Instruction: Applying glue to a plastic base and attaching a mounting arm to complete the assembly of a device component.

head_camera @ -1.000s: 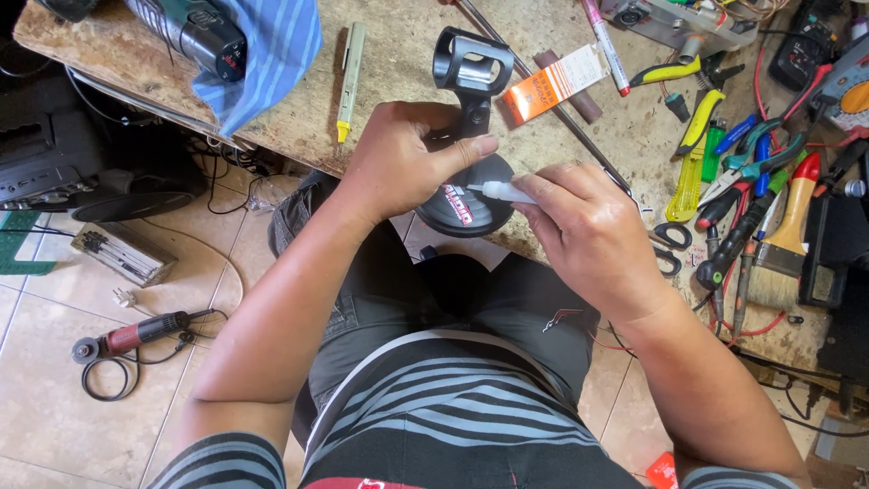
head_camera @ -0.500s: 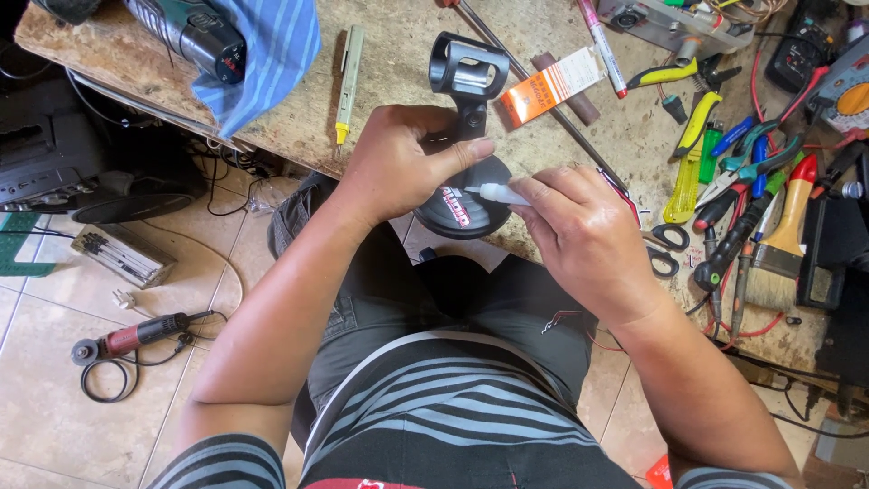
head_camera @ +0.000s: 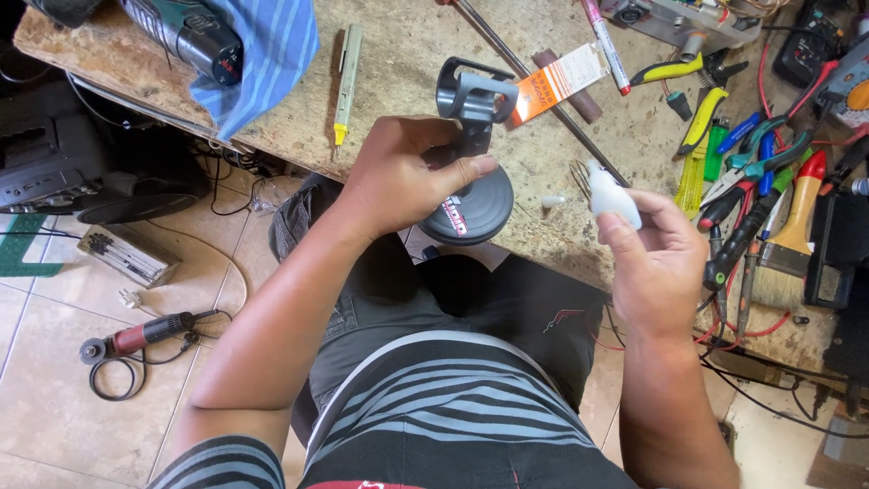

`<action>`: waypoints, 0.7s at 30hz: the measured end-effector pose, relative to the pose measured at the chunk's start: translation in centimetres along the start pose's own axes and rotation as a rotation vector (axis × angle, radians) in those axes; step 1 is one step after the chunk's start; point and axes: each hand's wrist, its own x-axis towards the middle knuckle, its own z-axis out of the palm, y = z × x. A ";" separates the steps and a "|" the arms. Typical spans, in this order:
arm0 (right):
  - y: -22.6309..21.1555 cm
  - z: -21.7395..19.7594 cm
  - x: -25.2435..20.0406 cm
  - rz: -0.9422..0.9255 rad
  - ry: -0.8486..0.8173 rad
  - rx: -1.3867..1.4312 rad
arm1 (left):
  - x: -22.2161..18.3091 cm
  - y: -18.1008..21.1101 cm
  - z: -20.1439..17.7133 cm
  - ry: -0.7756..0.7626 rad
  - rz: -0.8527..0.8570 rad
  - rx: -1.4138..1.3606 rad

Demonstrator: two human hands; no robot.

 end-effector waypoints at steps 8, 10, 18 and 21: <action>-0.7 -2.0 2.6 0.225 0.152 0.150 | 0.7 1.8 -0.2 -0.095 -0.147 0.187; -0.5 -2.2 3.9 0.194 0.148 0.060 | 1.1 1.9 -0.3 -0.100 -0.240 0.184; 3.0 -2.8 9.2 -0.019 0.073 -0.417 | 0.9 1.9 0.7 0.073 0.139 0.079; 3.3 -2.1 9.9 0.001 0.071 -0.531 | 0.4 0.2 1.8 0.196 0.106 0.068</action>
